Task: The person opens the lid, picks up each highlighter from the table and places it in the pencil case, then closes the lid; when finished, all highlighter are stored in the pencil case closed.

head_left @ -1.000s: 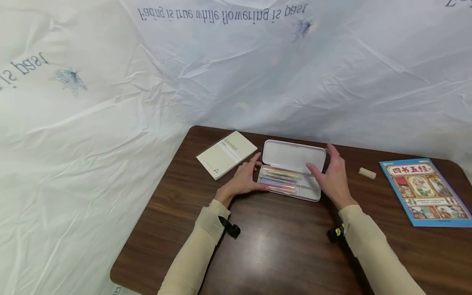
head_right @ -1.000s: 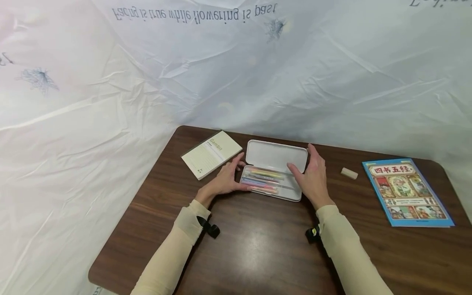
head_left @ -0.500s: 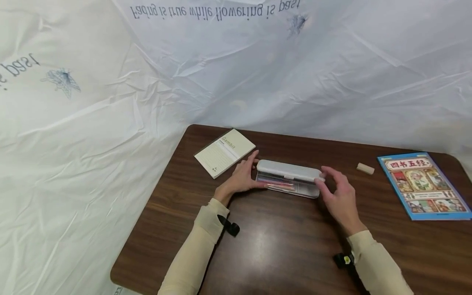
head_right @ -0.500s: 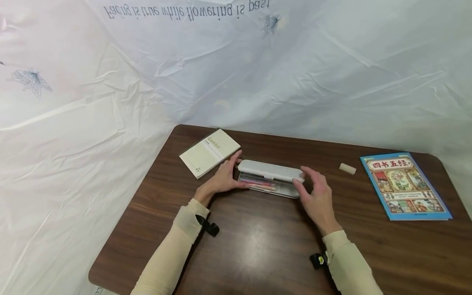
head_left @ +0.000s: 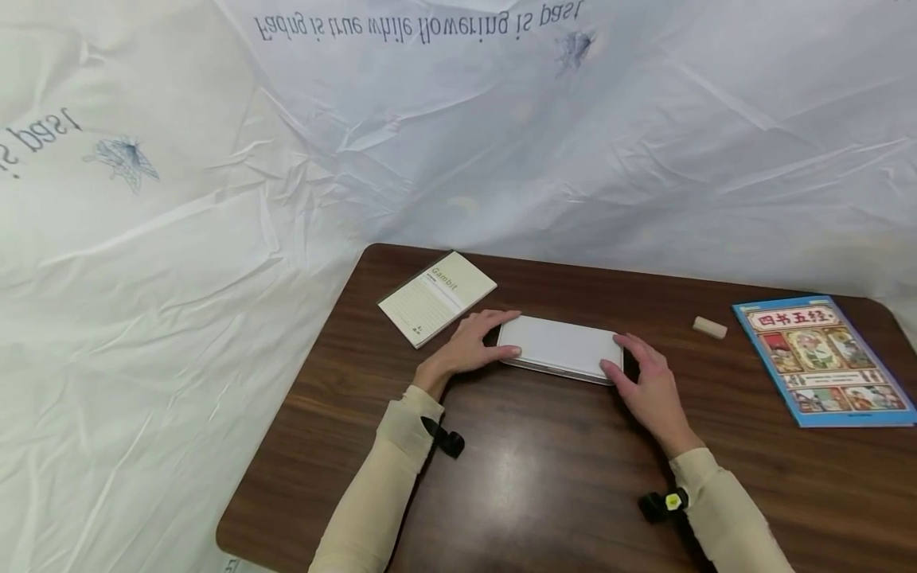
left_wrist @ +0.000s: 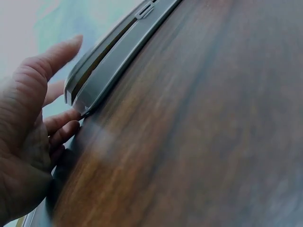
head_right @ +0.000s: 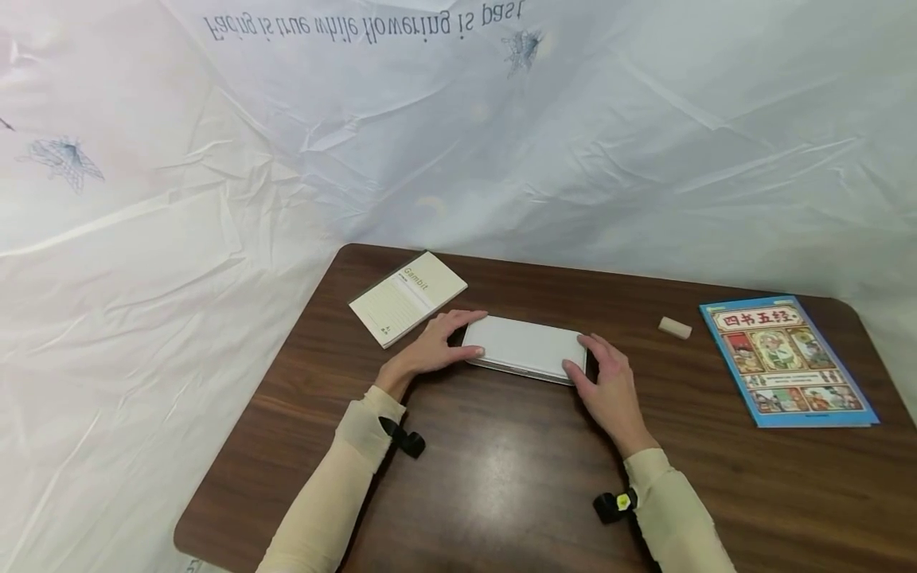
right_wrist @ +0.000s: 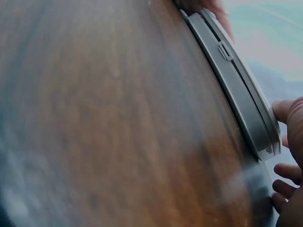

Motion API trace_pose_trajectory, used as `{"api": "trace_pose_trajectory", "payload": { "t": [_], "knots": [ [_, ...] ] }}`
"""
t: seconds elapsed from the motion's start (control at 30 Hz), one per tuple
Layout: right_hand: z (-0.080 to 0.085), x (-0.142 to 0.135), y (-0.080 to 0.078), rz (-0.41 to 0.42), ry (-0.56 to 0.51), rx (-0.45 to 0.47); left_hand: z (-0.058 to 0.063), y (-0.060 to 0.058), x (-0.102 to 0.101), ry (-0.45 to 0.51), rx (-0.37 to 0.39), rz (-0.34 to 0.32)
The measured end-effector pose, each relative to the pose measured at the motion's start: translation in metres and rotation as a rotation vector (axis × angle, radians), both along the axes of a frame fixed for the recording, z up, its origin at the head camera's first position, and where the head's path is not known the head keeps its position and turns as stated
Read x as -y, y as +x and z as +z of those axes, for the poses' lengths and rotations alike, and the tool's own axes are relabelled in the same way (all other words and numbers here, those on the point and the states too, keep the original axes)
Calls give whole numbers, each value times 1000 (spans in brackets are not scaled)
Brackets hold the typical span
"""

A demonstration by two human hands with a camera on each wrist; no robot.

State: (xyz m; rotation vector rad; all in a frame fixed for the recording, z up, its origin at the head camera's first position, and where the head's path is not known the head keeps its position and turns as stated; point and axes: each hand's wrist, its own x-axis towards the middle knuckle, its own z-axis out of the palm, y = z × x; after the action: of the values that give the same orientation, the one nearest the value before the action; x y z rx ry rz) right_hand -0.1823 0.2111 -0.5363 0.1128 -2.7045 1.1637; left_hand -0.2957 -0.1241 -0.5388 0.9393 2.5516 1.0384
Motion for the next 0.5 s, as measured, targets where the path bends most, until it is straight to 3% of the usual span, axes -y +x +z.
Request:
{"api": "trace_pose_trajectory", "payload": {
  "t": [0.5],
  "knots": [
    [-8,5,-2,30,4,-14,3,3,7,4,-5,11]
  ]
}}
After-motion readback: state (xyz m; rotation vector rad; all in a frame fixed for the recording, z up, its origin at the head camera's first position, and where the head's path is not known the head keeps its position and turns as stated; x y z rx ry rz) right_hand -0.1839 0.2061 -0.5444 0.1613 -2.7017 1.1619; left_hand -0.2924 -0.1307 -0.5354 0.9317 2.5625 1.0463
